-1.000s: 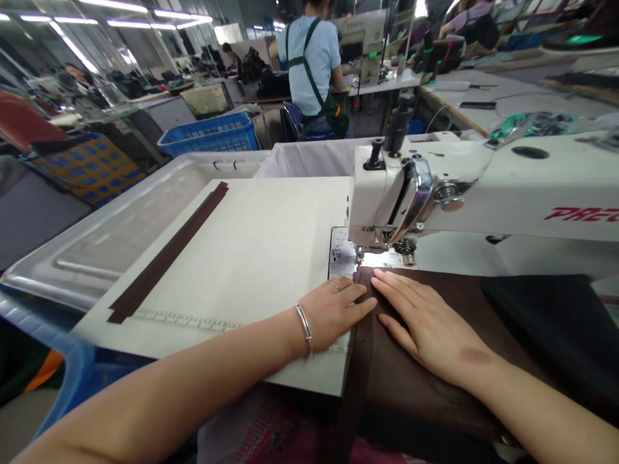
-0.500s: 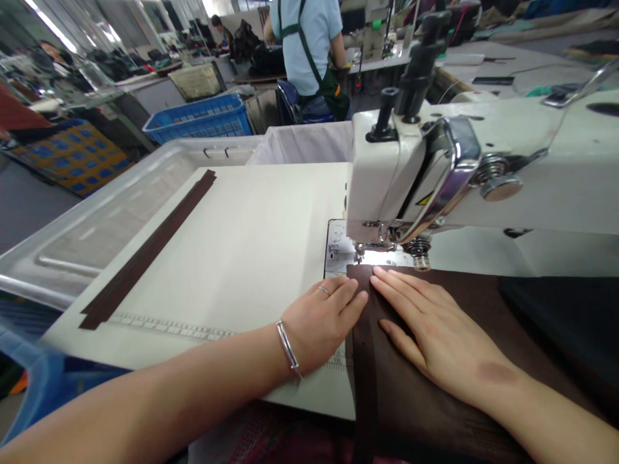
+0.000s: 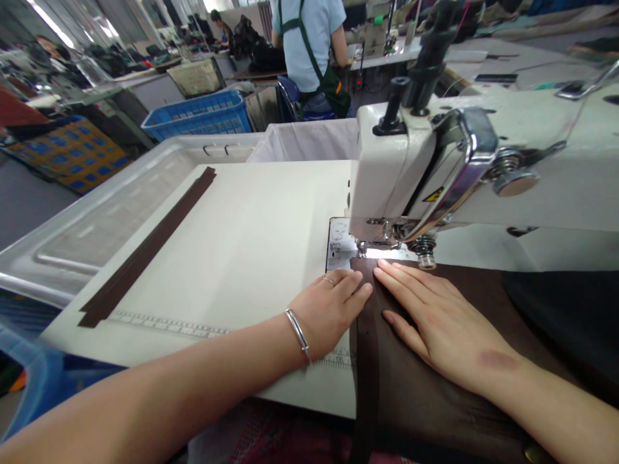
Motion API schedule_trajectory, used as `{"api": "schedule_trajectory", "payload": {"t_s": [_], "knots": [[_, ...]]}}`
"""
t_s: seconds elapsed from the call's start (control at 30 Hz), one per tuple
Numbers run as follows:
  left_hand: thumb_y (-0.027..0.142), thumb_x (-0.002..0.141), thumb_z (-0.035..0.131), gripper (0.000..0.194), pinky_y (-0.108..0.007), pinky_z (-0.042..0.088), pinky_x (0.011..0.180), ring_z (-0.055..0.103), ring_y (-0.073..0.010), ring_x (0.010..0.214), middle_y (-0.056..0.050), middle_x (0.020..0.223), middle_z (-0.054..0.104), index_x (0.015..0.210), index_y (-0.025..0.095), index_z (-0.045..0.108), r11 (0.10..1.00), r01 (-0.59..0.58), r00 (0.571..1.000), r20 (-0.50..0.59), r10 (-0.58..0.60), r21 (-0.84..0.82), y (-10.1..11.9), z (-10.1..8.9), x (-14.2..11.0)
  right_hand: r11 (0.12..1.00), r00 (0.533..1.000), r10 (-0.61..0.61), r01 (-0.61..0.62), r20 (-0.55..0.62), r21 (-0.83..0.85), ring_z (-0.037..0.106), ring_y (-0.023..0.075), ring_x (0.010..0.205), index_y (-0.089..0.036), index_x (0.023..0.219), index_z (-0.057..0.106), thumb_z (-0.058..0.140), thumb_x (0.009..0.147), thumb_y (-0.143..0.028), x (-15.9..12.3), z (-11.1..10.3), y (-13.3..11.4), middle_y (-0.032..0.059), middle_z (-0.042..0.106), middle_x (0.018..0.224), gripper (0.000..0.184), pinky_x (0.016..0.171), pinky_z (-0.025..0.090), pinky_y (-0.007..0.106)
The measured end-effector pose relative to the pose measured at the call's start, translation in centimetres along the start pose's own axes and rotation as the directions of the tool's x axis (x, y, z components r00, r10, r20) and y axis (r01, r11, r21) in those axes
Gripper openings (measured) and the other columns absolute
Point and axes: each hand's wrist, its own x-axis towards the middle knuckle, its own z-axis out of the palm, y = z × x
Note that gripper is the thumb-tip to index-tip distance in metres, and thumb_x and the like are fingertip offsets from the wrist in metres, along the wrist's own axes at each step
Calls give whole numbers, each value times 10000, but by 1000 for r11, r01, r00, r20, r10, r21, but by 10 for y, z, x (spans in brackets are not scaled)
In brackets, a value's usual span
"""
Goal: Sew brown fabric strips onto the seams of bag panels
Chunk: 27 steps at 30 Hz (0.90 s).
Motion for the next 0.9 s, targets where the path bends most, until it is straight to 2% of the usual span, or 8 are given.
{"api": "schedule_trajectory", "payload": {"t_s": [0.37, 0.77, 0.9], "knots": [[145, 967, 335, 363, -449, 441, 1044, 466, -245, 1234, -184, 1265, 529, 1304, 57, 434, 999, 33, 997, 76, -31, -20, -2, 2, 7, 999, 1000, -19, 19, -18, 38, 450, 298, 1290, -192, 1474, 340, 443, 942, -386, 8, -1, 7, 111, 483, 1434, 576, 1004, 427, 504], [174, 963, 406, 347, -408, 441, 1022, 509, -237, 1137, -152, 1264, 513, 1289, 78, 478, 999, 42, 998, 44, -43, 27, -5, 2, 11, 999, 999, -41, 41, -9, 17, 436, 296, 1300, -194, 1486, 312, 424, 956, -389, 10, 0, 9, 90, 395, 1502, 576, 1020, 410, 504], [166, 959, 409, 350, -409, 429, 1029, 503, -238, 1162, -155, 1235, 530, 1289, 73, 480, 999, 43, 998, 40, -44, 32, -6, 3, 12, 999, 998, -52, 52, -24, 2, 432, 299, 1306, -197, 1484, 316, 435, 951, -386, 11, 2, 12, 101, 395, 1501, 577, 1014, 415, 510]]}}
